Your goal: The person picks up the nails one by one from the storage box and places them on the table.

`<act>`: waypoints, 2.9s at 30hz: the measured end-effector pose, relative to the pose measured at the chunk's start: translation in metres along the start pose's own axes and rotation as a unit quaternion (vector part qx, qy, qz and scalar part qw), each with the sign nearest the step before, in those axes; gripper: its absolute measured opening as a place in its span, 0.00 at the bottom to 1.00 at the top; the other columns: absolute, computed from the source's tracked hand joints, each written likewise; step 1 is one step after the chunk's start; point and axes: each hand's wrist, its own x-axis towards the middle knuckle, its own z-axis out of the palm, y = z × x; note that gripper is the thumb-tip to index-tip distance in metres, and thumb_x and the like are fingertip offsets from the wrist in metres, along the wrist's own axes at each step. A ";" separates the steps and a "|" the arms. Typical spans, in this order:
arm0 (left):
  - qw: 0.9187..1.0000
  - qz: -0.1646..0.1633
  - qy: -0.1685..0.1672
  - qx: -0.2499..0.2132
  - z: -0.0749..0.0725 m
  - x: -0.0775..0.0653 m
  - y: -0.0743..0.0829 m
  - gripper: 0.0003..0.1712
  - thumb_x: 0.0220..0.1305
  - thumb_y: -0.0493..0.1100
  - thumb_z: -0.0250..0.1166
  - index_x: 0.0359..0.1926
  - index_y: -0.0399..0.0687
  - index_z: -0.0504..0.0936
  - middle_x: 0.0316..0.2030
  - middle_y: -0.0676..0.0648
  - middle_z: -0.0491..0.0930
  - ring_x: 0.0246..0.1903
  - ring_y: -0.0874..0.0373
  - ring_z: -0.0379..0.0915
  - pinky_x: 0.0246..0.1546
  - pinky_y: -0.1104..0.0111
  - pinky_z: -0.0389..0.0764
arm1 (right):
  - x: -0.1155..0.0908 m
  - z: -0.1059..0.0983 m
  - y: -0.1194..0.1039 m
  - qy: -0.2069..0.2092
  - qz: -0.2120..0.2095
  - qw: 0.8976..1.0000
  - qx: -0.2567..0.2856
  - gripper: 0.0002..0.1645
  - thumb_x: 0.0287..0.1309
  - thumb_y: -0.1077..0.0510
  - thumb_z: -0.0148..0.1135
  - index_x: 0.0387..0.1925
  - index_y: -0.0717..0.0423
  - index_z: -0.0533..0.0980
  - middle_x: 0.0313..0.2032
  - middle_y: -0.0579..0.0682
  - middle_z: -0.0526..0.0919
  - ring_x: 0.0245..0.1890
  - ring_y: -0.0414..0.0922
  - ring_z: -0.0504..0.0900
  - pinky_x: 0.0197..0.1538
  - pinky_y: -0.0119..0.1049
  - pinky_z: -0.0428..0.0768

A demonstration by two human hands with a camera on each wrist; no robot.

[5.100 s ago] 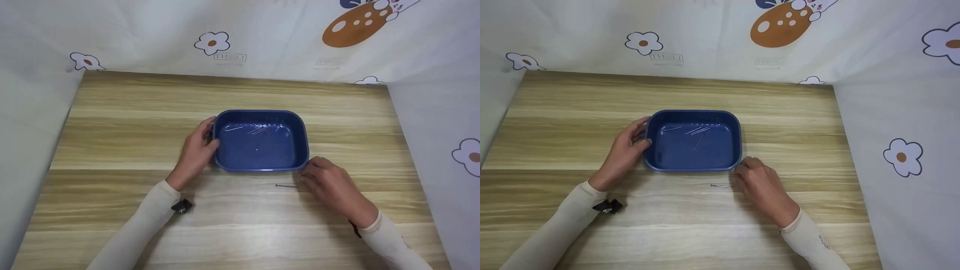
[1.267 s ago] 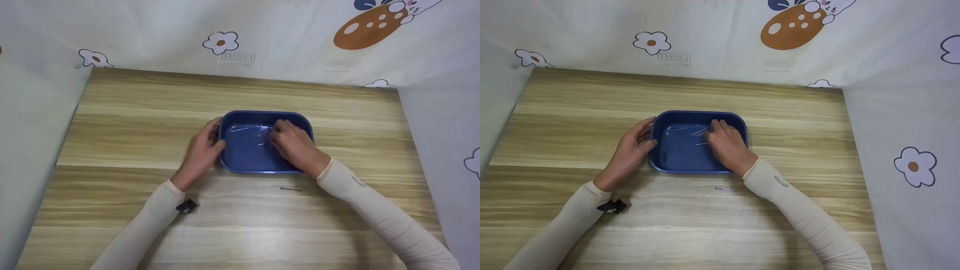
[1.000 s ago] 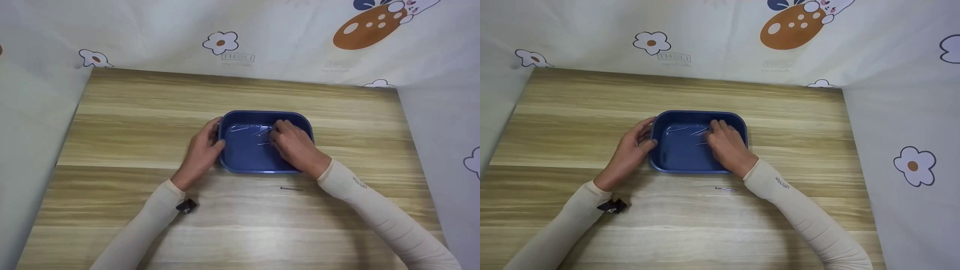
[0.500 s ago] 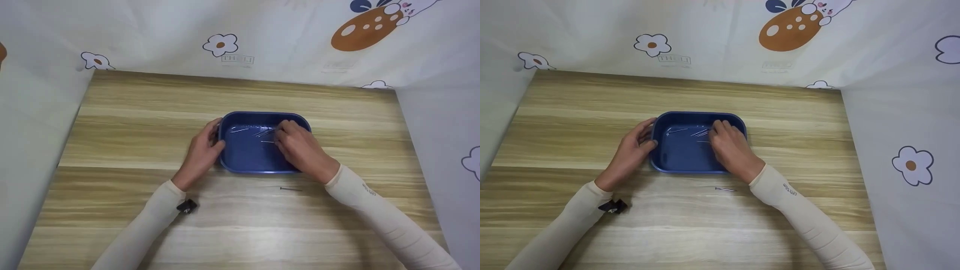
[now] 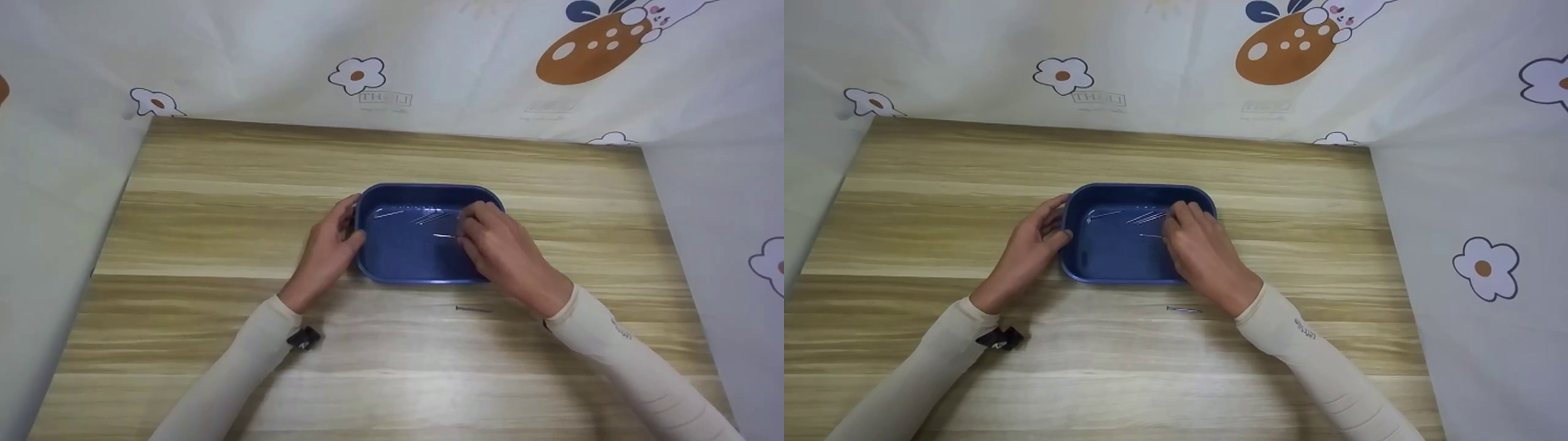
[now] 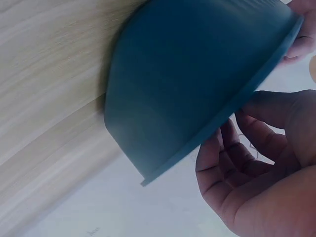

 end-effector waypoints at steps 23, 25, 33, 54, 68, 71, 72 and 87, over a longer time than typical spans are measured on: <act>1.000 -0.008 -0.001 -0.008 -0.001 0.001 0.001 0.38 0.72 0.29 0.59 0.82 0.40 0.68 0.72 0.34 0.77 0.73 0.43 0.74 0.74 0.56 0.77 | -0.038 -0.011 -0.030 0.057 -0.033 0.998 0.013 0.04 0.65 0.70 0.74 0.39 0.61 0.86 0.49 0.53 0.83 0.50 0.51 0.82 0.54 0.44 0.87; 1.000 -0.008 0.001 -0.007 -0.001 0.001 0.001 0.38 0.72 0.29 0.59 0.82 0.40 0.68 0.72 0.34 0.77 0.73 0.44 0.74 0.74 0.57 0.77 | -0.041 -0.011 -0.033 0.055 -0.029 0.998 0.016 0.04 0.65 0.69 0.74 0.39 0.60 0.87 0.49 0.53 0.83 0.50 0.50 0.81 0.53 0.43 0.87; 1.000 -0.013 0.000 0.003 0.000 0.000 0.003 0.38 0.72 0.29 0.60 0.82 0.41 0.68 0.72 0.35 0.77 0.73 0.44 0.74 0.75 0.57 0.77 | -0.056 -0.010 -0.045 0.043 -0.021 0.998 0.032 0.05 0.65 0.68 0.76 0.38 0.57 0.87 0.50 0.50 0.83 0.51 0.47 0.80 0.53 0.40 0.86; 1.000 0.008 0.000 0.001 0.000 -0.001 0.000 0.38 0.72 0.29 0.59 0.82 0.40 0.69 0.71 0.35 0.79 0.72 0.45 0.76 0.75 0.56 0.77 | -0.082 0.008 -0.057 0.044 -0.024 0.996 0.079 0.08 0.61 0.71 0.76 0.37 0.56 0.86 0.49 0.49 0.84 0.50 0.45 0.82 0.52 0.36 0.87; 1.000 0.001 -0.006 -0.006 0.000 -0.001 0.000 0.37 0.73 0.30 0.59 0.82 0.40 0.68 0.73 0.36 0.77 0.74 0.47 0.73 0.76 0.59 0.75 | -0.096 0.014 -0.053 0.042 -0.014 0.997 0.068 0.08 0.61 0.68 0.77 0.39 0.56 0.87 0.48 0.48 0.84 0.51 0.44 0.83 0.54 0.37 0.87; 1.000 0.000 -0.009 -0.005 -0.001 -0.002 0.001 0.37 0.74 0.31 0.59 0.82 0.41 0.68 0.73 0.37 0.77 0.74 0.48 0.73 0.77 0.58 0.74 | -0.100 0.017 -0.051 0.045 -0.015 0.997 0.062 0.09 0.60 0.69 0.78 0.39 0.56 0.87 0.48 0.48 0.84 0.51 0.44 0.83 0.53 0.37 0.87; 1.000 -0.001 -0.009 -0.006 -0.001 -0.002 0.001 0.37 0.74 0.31 0.59 0.82 0.41 0.68 0.73 0.37 0.77 0.74 0.48 0.72 0.77 0.58 0.74 | -0.102 0.018 -0.050 0.046 -0.015 0.997 0.060 0.10 0.59 0.70 0.78 0.39 0.56 0.86 0.48 0.48 0.84 0.50 0.44 0.83 0.53 0.37 0.87; 1.000 -0.002 -0.005 -0.004 -0.001 -0.001 0.002 0.37 0.74 0.31 0.60 0.82 0.43 0.68 0.72 0.38 0.78 0.73 0.48 0.74 0.75 0.57 0.77 | -0.111 0.028 -0.041 0.053 -0.018 0.997 0.051 0.09 0.58 0.70 0.78 0.39 0.60 0.87 0.48 0.51 0.84 0.50 0.48 0.81 0.54 0.40 0.84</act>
